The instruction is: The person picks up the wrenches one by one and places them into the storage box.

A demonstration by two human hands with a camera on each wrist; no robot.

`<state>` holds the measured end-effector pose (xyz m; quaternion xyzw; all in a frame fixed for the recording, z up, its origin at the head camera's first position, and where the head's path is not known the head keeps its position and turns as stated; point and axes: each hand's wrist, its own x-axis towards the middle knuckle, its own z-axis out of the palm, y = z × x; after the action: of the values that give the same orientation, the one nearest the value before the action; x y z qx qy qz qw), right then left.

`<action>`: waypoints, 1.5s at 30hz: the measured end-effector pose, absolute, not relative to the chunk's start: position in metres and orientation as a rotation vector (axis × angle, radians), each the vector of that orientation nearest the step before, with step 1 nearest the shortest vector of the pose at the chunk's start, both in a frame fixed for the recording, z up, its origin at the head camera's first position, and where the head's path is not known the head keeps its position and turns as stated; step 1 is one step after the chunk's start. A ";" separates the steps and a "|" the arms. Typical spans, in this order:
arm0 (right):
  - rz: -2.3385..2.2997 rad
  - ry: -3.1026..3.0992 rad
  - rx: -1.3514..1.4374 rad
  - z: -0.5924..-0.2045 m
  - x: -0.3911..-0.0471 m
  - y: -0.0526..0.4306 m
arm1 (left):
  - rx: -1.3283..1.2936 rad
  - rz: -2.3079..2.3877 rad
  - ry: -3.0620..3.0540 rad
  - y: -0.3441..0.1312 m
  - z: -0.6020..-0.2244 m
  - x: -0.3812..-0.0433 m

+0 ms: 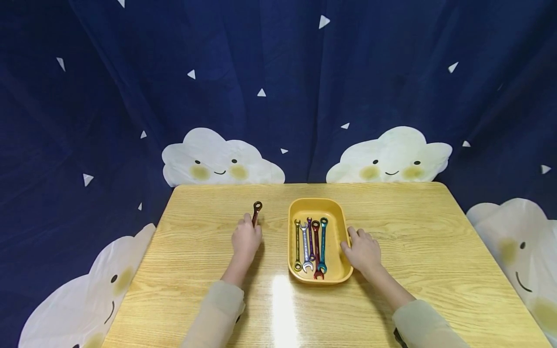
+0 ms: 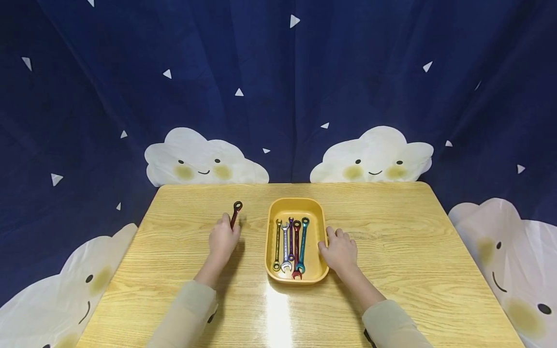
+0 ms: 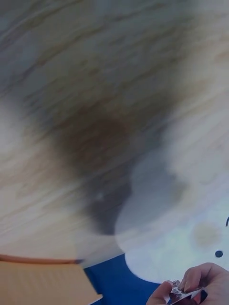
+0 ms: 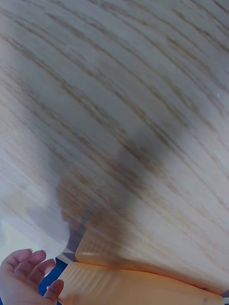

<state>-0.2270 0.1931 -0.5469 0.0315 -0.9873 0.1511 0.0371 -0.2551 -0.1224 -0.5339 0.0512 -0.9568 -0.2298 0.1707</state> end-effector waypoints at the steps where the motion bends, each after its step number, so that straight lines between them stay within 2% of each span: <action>1: 0.465 -3.031 0.097 -0.547 -0.227 0.193 | 0.133 -0.656 -2.714 -0.120 -0.533 -0.255; 33: 0.441 -3.045 0.085 -0.548 -0.227 0.194 | -0.138 -0.683 -2.823 -0.038 -0.504 -0.244; 45: 0.443 -3.046 0.095 -0.548 -0.228 0.194 | -0.200 -0.617 -2.829 -0.014 -0.510 -0.242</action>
<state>-0.2281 0.1937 -0.5481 0.0309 -0.9887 0.1436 0.0311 -0.2417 -0.0138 -0.5098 -0.0685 -0.9677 -0.2111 0.1193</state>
